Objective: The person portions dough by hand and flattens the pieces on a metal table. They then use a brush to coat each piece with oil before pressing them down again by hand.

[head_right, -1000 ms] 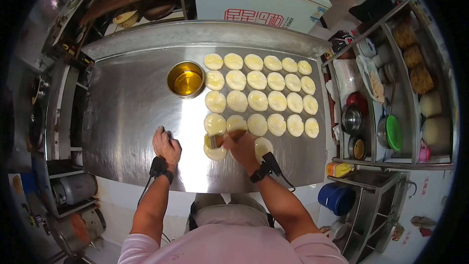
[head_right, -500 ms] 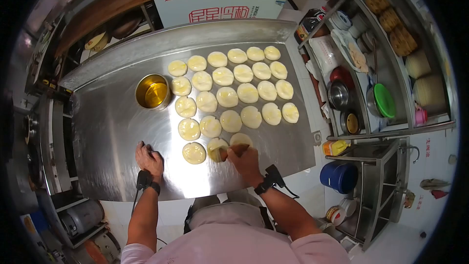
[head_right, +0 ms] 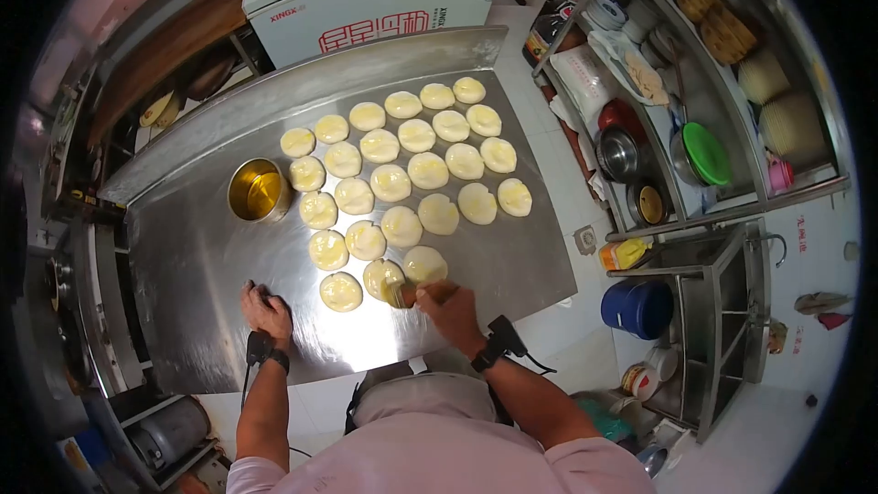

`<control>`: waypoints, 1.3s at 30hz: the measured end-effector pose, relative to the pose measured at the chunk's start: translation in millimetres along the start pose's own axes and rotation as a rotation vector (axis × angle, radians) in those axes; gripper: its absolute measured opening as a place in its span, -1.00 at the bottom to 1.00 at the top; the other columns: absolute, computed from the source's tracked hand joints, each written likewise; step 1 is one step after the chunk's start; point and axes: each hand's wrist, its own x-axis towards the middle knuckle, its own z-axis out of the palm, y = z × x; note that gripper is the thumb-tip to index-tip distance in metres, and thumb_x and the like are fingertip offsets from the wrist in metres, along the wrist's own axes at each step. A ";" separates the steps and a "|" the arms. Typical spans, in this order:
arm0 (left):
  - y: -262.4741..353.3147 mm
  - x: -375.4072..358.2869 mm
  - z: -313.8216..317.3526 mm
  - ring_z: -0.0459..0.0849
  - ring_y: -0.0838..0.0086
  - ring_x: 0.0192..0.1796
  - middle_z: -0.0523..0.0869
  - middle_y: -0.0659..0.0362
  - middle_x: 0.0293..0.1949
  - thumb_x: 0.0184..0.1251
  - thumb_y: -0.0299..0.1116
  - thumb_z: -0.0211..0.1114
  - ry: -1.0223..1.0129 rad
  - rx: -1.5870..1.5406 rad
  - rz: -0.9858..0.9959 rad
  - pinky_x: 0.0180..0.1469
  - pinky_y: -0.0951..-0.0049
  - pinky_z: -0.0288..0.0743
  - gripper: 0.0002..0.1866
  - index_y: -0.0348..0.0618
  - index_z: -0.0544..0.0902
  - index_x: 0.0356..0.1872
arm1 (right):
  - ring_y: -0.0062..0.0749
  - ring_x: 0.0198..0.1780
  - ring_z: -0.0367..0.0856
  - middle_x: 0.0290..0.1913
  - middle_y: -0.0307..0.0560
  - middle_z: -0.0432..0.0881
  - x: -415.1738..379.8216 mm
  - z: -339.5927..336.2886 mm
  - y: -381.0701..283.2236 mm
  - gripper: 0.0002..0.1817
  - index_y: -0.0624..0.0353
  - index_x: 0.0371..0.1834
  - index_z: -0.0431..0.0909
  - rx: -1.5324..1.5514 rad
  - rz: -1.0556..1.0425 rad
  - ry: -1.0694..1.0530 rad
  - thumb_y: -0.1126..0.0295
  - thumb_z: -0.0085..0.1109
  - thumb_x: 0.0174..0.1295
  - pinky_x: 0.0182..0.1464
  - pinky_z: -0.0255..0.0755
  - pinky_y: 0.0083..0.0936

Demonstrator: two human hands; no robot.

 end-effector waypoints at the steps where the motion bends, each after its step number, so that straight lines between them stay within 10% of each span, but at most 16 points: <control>1: -2.0 -0.6 1.1 0.46 -0.18 0.25 0.53 -0.26 0.17 0.16 -0.41 0.12 -0.009 0.002 -0.005 0.33 -0.06 0.30 -0.73 -0.30 0.56 -0.13 | -0.55 -0.38 0.71 -0.44 -0.09 0.76 0.7 -3.6 13.1 -0.80 0.35 -0.27 0.71 -0.117 -0.060 -0.013 0.39 0.30 0.25 -0.28 0.56 -0.56; 16: 0.7 0.4 0.2 0.47 -0.17 0.24 0.55 -0.26 0.14 0.16 -0.47 0.10 0.002 0.015 0.013 0.35 -0.07 0.29 -0.75 -0.34 0.57 -0.14 | -0.52 -0.41 0.70 -0.39 -0.08 0.72 47.4 -83.7 30.5 -0.82 0.38 -0.24 0.67 0.079 -0.061 0.336 0.43 0.26 0.28 -0.38 0.60 -0.63; 39: 3.5 -1.6 -2.4 0.45 -0.15 0.27 0.52 -0.24 0.20 0.23 -0.44 0.06 -0.061 0.046 -0.017 0.37 -0.07 0.27 -0.73 -0.36 0.54 -0.10 | -0.48 -0.47 0.68 -0.45 -0.06 0.72 98.0 -75.0 -8.9 -0.77 0.41 -0.34 0.65 0.154 -0.139 0.302 0.38 0.26 0.30 -0.40 0.55 -0.51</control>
